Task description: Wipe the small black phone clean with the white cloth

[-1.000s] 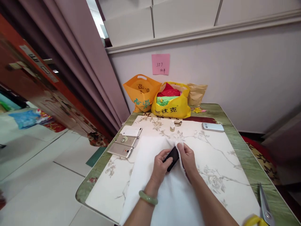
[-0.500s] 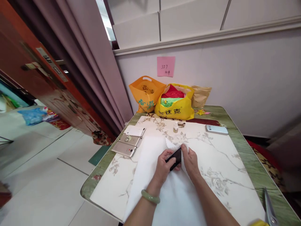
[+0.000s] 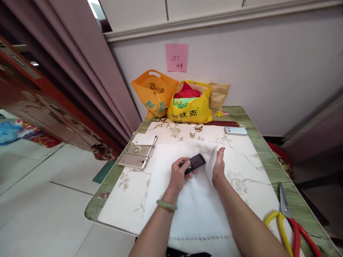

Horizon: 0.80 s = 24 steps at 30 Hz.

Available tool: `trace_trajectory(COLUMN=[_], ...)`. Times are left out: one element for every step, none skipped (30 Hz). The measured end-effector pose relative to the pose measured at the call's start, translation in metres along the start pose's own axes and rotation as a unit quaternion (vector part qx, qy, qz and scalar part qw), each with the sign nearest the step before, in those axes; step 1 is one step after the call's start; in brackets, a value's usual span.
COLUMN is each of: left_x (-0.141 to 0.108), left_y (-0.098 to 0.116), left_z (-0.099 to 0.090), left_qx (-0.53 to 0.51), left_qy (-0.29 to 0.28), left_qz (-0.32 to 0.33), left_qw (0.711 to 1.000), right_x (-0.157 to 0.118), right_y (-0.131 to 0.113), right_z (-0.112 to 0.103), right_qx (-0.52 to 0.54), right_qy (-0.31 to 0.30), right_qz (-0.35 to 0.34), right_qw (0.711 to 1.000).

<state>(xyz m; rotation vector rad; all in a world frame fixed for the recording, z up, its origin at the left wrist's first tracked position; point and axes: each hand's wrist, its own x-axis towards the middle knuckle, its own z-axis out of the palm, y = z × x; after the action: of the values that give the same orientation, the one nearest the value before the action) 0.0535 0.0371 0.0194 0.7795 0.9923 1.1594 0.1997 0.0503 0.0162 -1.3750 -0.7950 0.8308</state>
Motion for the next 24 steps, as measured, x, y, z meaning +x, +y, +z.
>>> trace_trajectory(left_x=[0.001,0.001,0.002,0.002,0.002,0.003,0.002,0.002,0.001,0.000,-0.001,-0.002,-0.003,-0.005,-0.006,-0.006,-0.007,-0.007,-0.007,-0.006,-0.006,-0.005,-0.005,-0.005], left_y=[-0.001,-0.002,-0.003,-0.004,-0.005,-0.005,-0.005,-0.005,-0.004,-0.003,-0.001,0.001,0.003,0.004,0.005,0.006,0.006,0.006,0.005,0.005,0.005,0.004,0.004,0.004], left_z=[0.000,0.000,0.000,0.000,0.000,0.000,0.000,0.000,0.000,0.000,0.000,0.001,0.001,0.001,0.001,0.002,0.001,0.001,0.001,0.001,0.000,0.000,0.001,0.001], left_qx=[0.005,0.006,0.002,-0.005,-0.012,-0.017,-0.019,-0.019,-0.017,-0.015,-0.014,-0.014,-0.015,-0.015,-0.017,-0.018,-0.021,-0.023,-0.025,-0.025,-0.022,-0.014,-0.004,0.009], left_qy=[0.000,0.001,0.005,0.009,0.012,0.014,0.014,0.013,0.011,0.011,0.010,0.009,0.009,0.009,0.009,0.009,0.007,0.004,0.001,-0.004,-0.009,-0.015,-0.022,-0.031], left_qz=[0.007,0.016,0.025,0.034,0.042,0.049,0.054,0.059,0.061,0.061,0.058,0.054,0.049,0.045,0.041,0.037,0.035,0.034,0.035,0.036,0.036,0.037,0.038,0.038], left_qw=[1.000,1.000,1.000,0.999,0.999,0.999,0.998,0.998,0.998,0.998,0.998,0.998,0.999,0.999,0.999,0.999,0.999,0.999,0.999,0.999,0.999,0.999,0.999,0.999], right_x=[-0.004,-0.007,-0.009,-0.010,-0.011,-0.011,-0.010,-0.010,-0.009,-0.008,-0.008,-0.007,-0.007,-0.007,-0.008,-0.008,-0.009,-0.009,-0.009,-0.009,-0.008,-0.008,-0.006,-0.005], right_y=[-0.003,-0.005,-0.007,-0.008,-0.008,-0.008,-0.006,-0.005,-0.004,-0.002,-0.001,-0.001,-0.001,-0.001,-0.002,-0.003,-0.004,-0.005,-0.005,-0.006,-0.006,-0.006,-0.006,-0.005], right_z=[0.002,0.004,0.005,0.007,0.008,0.009,0.010,0.010,0.011,0.011,0.011,0.011,0.010,0.010,0.009,0.009,0.008,0.008,0.007,0.007,0.007,0.007,0.007,0.007], right_qx=[0.009,0.012,0.009,-0.001,-0.016,-0.035,-0.059,-0.087,-0.119,-0.154,-0.188,-0.218,-0.242,-0.259,-0.270,-0.278,-0.285,-0.290,-0.293,-0.290,-0.279,-0.258,-0.230,-0.200], right_qy=[-0.027,-0.059,-0.088,-0.106,-0.107,-0.094,-0.071,-0.046,-0.030,-0.025,-0.031,-0.047,-0.067,-0.087,-0.105,-0.118,-0.126,-0.132,-0.139,-0.149,-0.157,-0.165,-0.172,-0.177], right_qz=[-0.009,-0.026,-0.047,-0.068,-0.082,-0.089,-0.093,-0.099,-0.108,-0.117,-0.126,-0.130,-0.130,-0.129,-0.129,-0.131,-0.134,-0.134,-0.130,-0.120,-0.106,-0.089,-0.072,-0.057], right_qw=[1.000,0.998,0.995,0.992,0.991,0.991,0.991,0.990,0.987,0.981,0.974,0.966,0.959,0.953,0.948,0.944,0.941,0.938,0.937,0.938,0.941,0.948,0.955,0.962])
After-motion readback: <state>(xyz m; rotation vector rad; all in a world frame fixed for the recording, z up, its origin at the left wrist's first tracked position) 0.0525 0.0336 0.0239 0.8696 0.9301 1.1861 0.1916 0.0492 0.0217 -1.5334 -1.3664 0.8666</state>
